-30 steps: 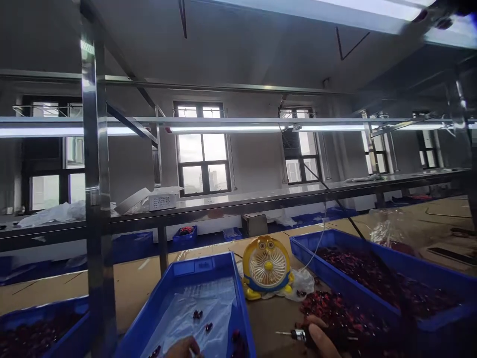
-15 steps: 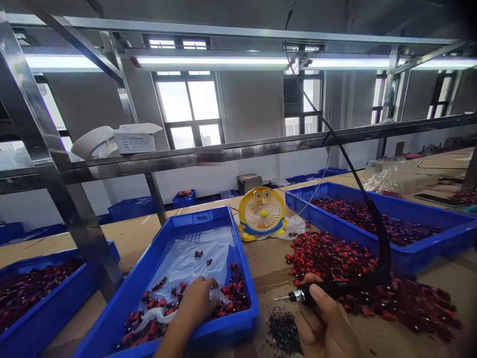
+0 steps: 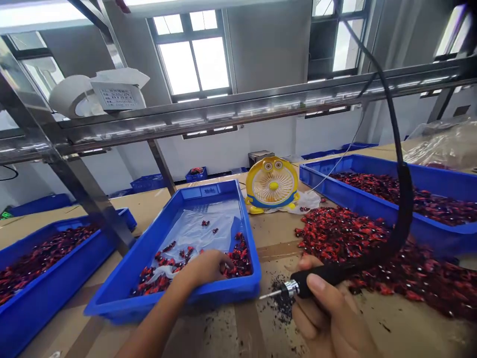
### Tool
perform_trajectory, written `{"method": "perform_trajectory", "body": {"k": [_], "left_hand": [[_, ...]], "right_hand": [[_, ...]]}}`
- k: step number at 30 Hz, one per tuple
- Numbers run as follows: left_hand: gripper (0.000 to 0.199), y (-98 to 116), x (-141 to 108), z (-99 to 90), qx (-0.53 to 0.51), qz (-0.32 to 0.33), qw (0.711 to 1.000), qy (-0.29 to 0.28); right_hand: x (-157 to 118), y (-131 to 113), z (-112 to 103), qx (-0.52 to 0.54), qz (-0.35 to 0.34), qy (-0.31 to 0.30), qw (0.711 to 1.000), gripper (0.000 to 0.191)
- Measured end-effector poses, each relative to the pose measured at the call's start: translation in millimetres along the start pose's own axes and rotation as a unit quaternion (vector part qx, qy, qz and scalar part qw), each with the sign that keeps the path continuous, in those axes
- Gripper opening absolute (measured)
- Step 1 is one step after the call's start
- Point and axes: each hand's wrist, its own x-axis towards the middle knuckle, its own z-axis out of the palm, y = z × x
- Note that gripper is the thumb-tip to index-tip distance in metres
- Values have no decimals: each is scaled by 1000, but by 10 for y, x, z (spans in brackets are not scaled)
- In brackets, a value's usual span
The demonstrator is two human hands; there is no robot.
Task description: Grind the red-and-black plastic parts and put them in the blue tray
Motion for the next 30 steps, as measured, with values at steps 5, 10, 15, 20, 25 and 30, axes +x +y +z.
{"method": "perform_trajectory", "body": {"k": [5, 10, 15, 20, 25, 30], "left_hand": [[24, -34, -12, -41, -85, -10, 996, 0], [28, -7, -177, -114, -246, -3, 965, 95], [59, 183, -419, -82, -464, 8, 851, 246], [70, 400, -656, 219, -586, 11, 758, 287], [57, 563, -823, 532, -598, 18, 741, 306], [20, 661, -828, 644, -492, 65, 785, 372]], "right_hand": [[56, 7, -63, -6, -12, -7, 1000, 44], [135, -9, -86, 0, -48, -11, 999, 53], [209, 7, -90, 1, -50, -15, 999, 47], [170, 107, -78, 1, -46, -14, 999, 43], [75, 231, -73, 6, -70, -1, 998, 51], [-46, 259, -20, 11, -20, 15, 1000, 55]]}}
